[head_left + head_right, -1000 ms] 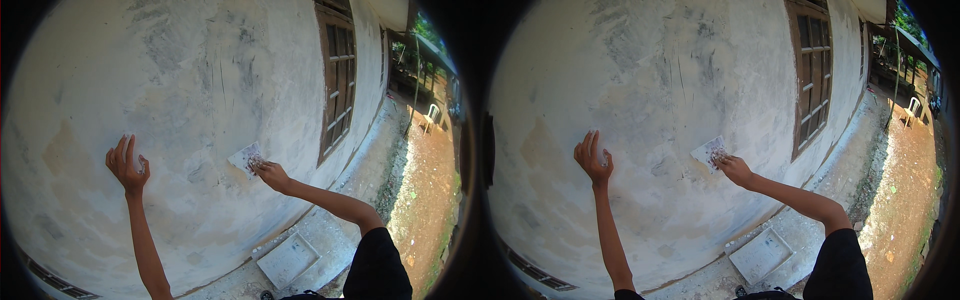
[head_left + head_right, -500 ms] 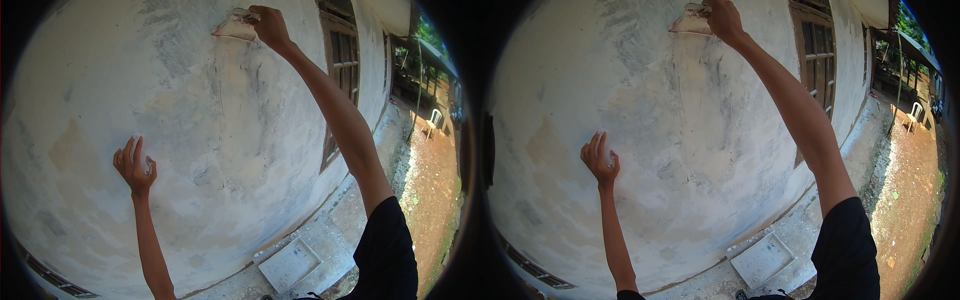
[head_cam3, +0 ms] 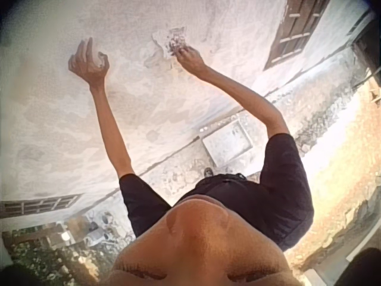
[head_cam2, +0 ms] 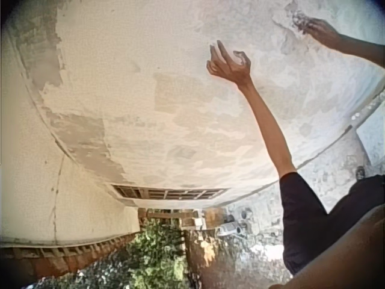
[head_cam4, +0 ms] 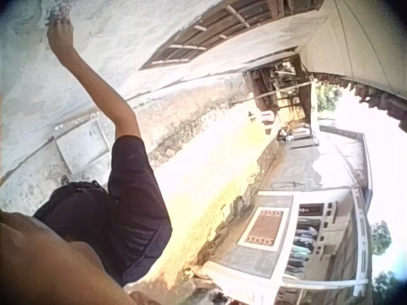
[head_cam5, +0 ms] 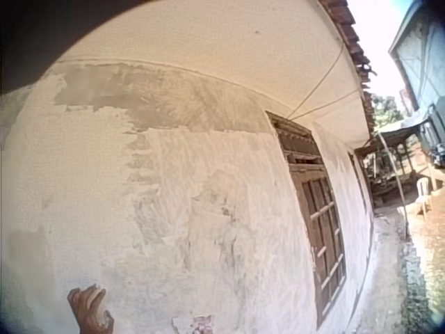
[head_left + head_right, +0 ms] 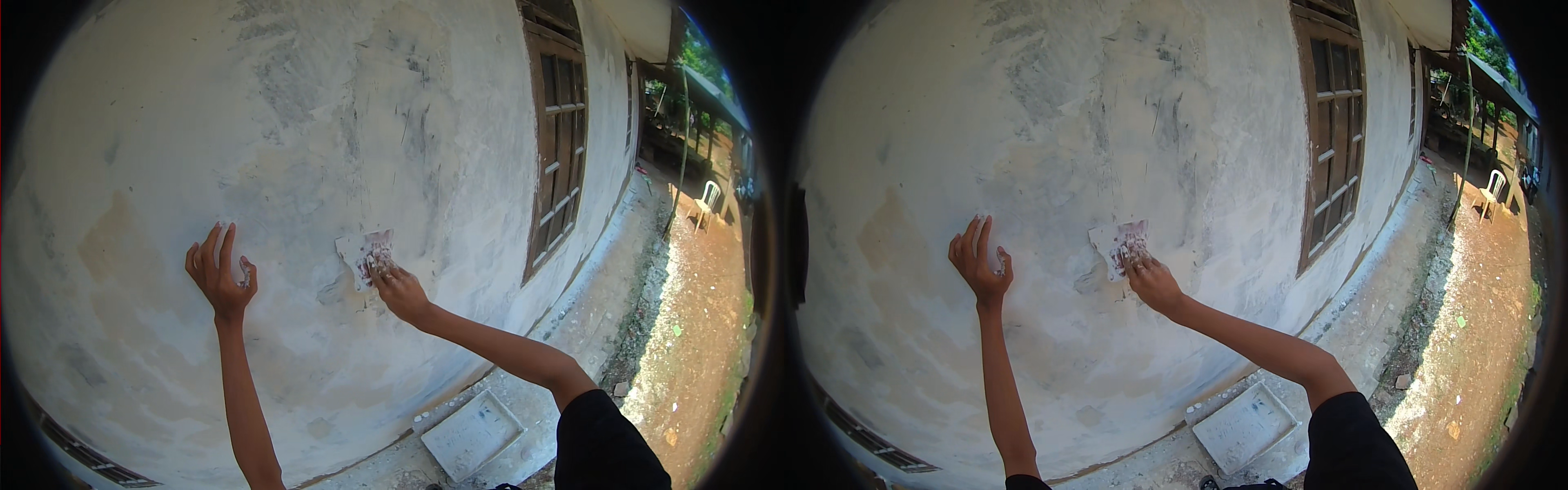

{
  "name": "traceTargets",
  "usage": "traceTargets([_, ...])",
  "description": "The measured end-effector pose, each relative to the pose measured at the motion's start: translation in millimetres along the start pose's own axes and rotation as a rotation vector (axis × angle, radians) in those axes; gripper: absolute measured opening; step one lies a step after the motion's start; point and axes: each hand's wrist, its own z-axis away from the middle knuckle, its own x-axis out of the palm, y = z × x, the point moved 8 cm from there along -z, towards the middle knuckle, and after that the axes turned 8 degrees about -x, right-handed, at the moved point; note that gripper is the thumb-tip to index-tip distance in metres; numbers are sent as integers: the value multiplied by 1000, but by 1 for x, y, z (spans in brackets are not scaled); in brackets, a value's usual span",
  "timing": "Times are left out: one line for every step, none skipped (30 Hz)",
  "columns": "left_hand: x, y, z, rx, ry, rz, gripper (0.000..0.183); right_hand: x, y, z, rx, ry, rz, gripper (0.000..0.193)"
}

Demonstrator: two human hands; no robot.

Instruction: The person applies and smooths wall putty onto an exterior building wall using a putty knife.

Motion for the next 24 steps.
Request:
traceTargets([-1,-1,-1,0,-1,-6,54,12,-27,25,-27,-92,-77,47])
traceTargets([-3,-1,-1,2,-5,-11,54,16,-49,43,-42,-226,-187,47])
traceTargets([-3,2,-3,1,8,-8,54,9,-55,56,-39,-153,-285,40])
traceTargets([-4,0,-2,-1,15,-15,53,0,-50,48,35,-250,-450,35])
traceTargets([-6,-4,0,1,10,-23,53,-7,-40,38,109,-348,-615,31])
traceTargets([-5,-2,-2,1,18,-17,53,-25,-12,25,167,-241,-595,27])
traceTargets([-4,-1,-1,1,21,-9,53,-41,20,8,227,-136,-574,23])
traceTargets([-3,1,-2,2,21,0,53,-62,62,-15,293,-61,-528,19])
traceTargets([-2,0,-1,-4,17,-4,53,-81,106,-38,433,-46,-535,17])
traceTargets([-1,1,-2,-9,19,-5,53,-109,144,-62,395,89,-419,17])
traceTargets([-5,1,-4,-3,22,-12,53,-134,180,-83,349,255,-296,18])
traceTargets([-4,0,-2,-5,16,-13,53,-166,208,-109,345,320,-194,20])
traceTargets([-2,2,-3,-7,14,-9,53,-197,242,-129,337,444,-99,20])
traceTargets([0,3,-4,-6,21,-8,53,-232,265,-149,320,526,-33,21])
traceTargets([-5,2,-5,-5,20,-20,53,-259,281,-169,253,598,74,20])
traceTargets([-6,3,-5,-6,18,-22,53,-281,295,-180,240,681,132,20])
traceTargets([-6,4,-5,-3,21,-22,53,-298,302,-184,202,813,182,20])
traceTargets([0,3,-1,-10,17,-21,54,-297,299,-184,224,813,176,20])
traceTargets([2,2,0,-13,10,-26,54,-293,288,-183,249,816,165,20])
traceTargets([-2,1,-1,-9,6,-35,54,-273,273,-182,228,748,139,20])
traceTargets([-6,-1,-3,-9,3,-47,54,-247,254,-177,206,681,113,21])
traceTargets([2,2,-1,-14,2,-34,54,-209,238,-161,215,493,172,25])
traceTargets([-3,0,-4,-8,4,-48,54,-170,218,-142,165,468,148,25])
traceTargets([-3,2,-4,-4,2,-52,54,-134,196,-117,113,395,161,30])
